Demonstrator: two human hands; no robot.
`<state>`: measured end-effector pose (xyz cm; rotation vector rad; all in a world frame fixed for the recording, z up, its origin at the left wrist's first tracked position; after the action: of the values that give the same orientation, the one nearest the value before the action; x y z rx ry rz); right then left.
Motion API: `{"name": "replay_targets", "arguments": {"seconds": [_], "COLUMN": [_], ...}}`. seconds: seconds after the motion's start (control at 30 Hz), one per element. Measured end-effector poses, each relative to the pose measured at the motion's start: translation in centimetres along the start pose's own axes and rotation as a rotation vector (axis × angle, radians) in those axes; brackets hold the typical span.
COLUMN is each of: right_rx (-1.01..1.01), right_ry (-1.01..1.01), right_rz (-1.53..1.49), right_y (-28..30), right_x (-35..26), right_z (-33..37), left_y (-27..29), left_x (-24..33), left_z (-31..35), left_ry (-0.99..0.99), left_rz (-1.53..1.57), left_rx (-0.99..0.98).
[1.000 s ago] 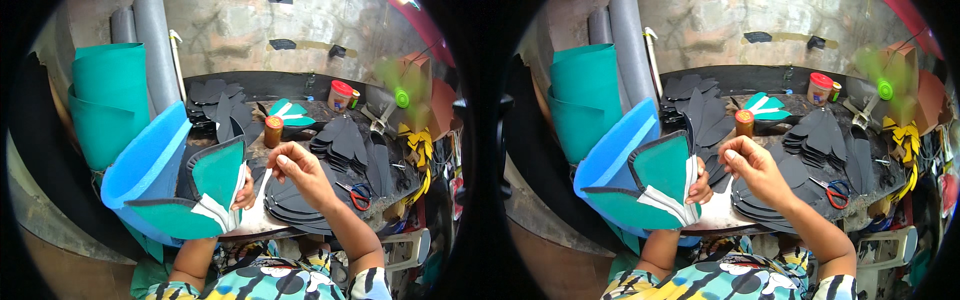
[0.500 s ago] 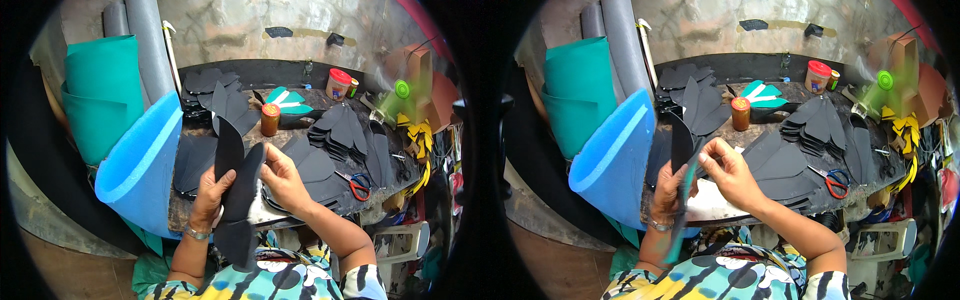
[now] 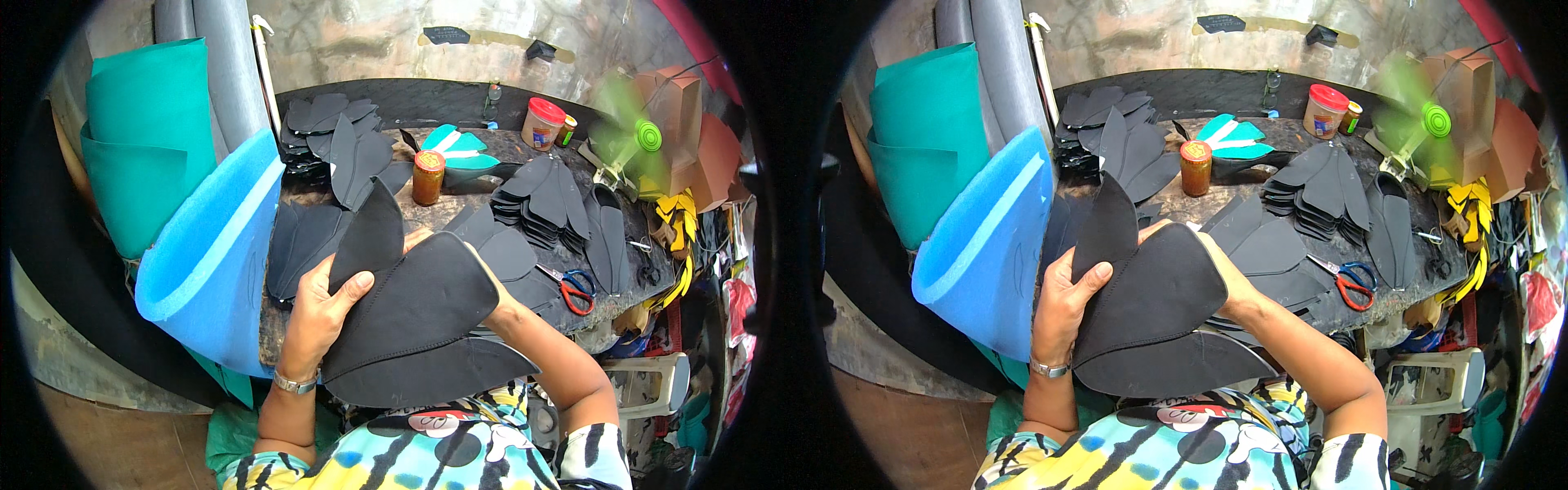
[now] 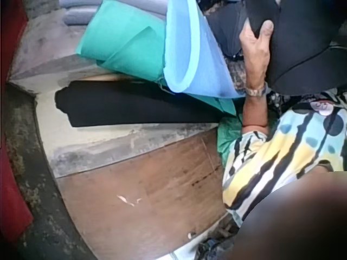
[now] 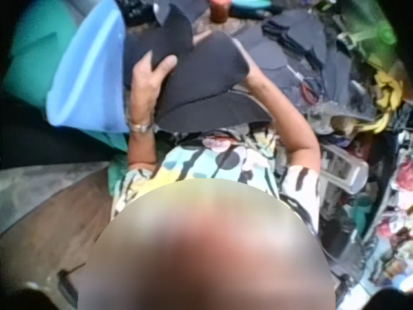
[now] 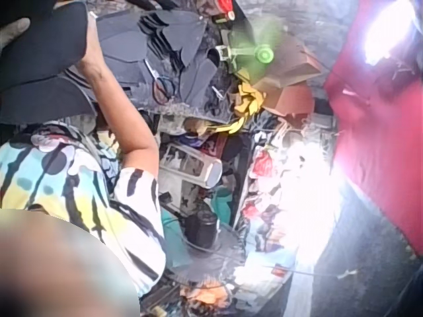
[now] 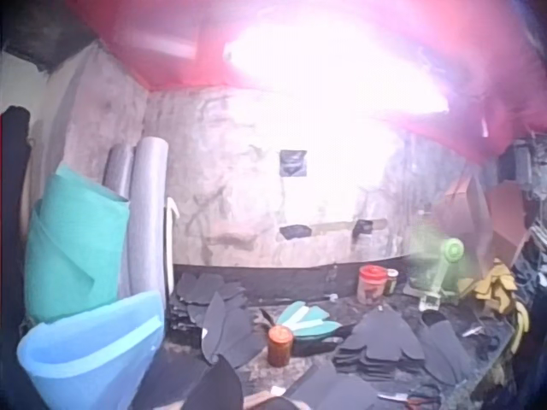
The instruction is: The person repeatedly picks up black fabric pieces from a table, turns them over to check the edges and seams, and places them back down. The person handles the pieces one at a time, inspecting the stitching and shape before returning them to the pile.
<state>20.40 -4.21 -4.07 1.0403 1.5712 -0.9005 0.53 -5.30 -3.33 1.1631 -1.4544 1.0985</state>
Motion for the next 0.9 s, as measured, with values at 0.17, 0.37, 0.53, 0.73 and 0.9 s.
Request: {"name": "replay_targets", "arguments": {"seconds": [0.17,0.37,0.53,0.73,0.9], "right_rx": [0.009,0.205,0.145,0.356,0.463], "right_ry": [0.130,-0.460,-0.289,-0.135,-0.095], "right_rz": [-0.275,-0.283,-0.166,-0.268,-0.270], "right_y": [-0.1,3.4,3.6,4.1,2.9], "right_x": [0.9,0.3,-0.5,0.4,0.6], "right_z": [-0.1,-1.0,-0.3,-0.6,-0.3], "left_y": [-0.2,1.0,3.5,1.6,-0.6], "left_x": [-0.5,-1.5,-2.1,-5.7,-7.1], "left_z": [-0.1,-1.0,-2.3,-0.5,0.7], "left_ry": [0.053,0.095,0.147,0.168,0.134], "left_rz": [0.057,0.096,0.063,1.128,0.728], "left_rx": [-0.029,-0.081,-0.051,-0.313,-0.173]}}
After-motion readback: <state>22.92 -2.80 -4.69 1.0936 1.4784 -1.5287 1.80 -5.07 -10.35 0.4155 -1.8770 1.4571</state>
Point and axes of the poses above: each hand's wrist, its own z-axis away from the middle knuckle, its own y-axis out of the back of the hand, x = y × z, the point moved 2 cm from there along -z, towards the middle knuckle, and after that the axes turned 7 degrees about x, right-handed, at the moved point
